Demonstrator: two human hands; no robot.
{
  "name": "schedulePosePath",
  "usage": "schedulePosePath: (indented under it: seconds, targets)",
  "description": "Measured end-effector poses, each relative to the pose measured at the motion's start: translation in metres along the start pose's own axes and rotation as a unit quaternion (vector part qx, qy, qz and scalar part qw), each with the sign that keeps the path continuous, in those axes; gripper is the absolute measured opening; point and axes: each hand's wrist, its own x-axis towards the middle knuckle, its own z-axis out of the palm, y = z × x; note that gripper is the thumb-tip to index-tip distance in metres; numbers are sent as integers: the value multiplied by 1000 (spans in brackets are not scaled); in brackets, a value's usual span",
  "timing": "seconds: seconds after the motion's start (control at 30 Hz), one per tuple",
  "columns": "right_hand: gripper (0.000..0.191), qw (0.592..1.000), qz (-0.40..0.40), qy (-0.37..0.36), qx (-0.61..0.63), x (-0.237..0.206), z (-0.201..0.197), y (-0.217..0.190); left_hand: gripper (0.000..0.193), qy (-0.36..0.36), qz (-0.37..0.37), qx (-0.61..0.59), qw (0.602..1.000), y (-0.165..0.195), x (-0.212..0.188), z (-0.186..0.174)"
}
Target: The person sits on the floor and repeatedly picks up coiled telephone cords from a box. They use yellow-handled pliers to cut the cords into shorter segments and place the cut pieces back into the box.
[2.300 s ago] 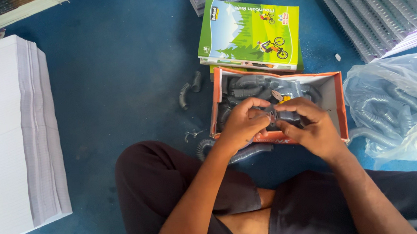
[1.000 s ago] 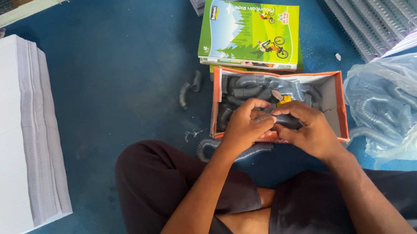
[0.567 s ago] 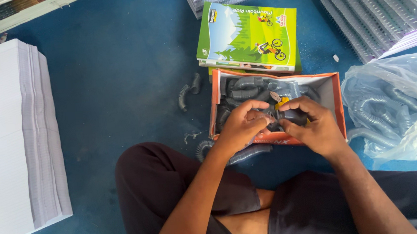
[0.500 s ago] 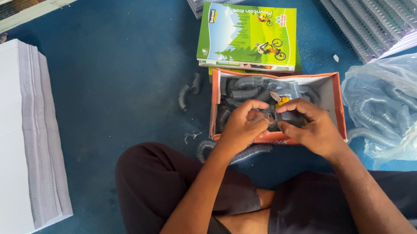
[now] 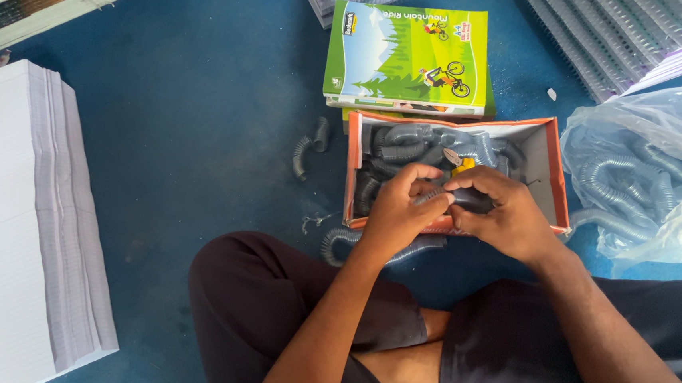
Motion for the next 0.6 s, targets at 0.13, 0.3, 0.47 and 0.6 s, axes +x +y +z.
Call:
schedulePosePath:
  seconds: [0.13, 0.3, 0.47, 0.6]
  targets:
    - [34, 995, 96, 3, 35, -3, -2, 1, 47, -31, 8, -21, 999, 2, -2, -1]
    - [28, 999, 6, 37, 26, -6, -10, 10, 47, -59, 12, -16, 998, 5, -4, -4]
    - [26, 987, 59, 29, 149, -7, -13, 14, 40, -95, -2, -75, 993, 8, -4, -10]
    - [34, 988, 24, 10, 155, -5, -11, 7, 40, -51, -16, -30, 998, 8, -3, -5]
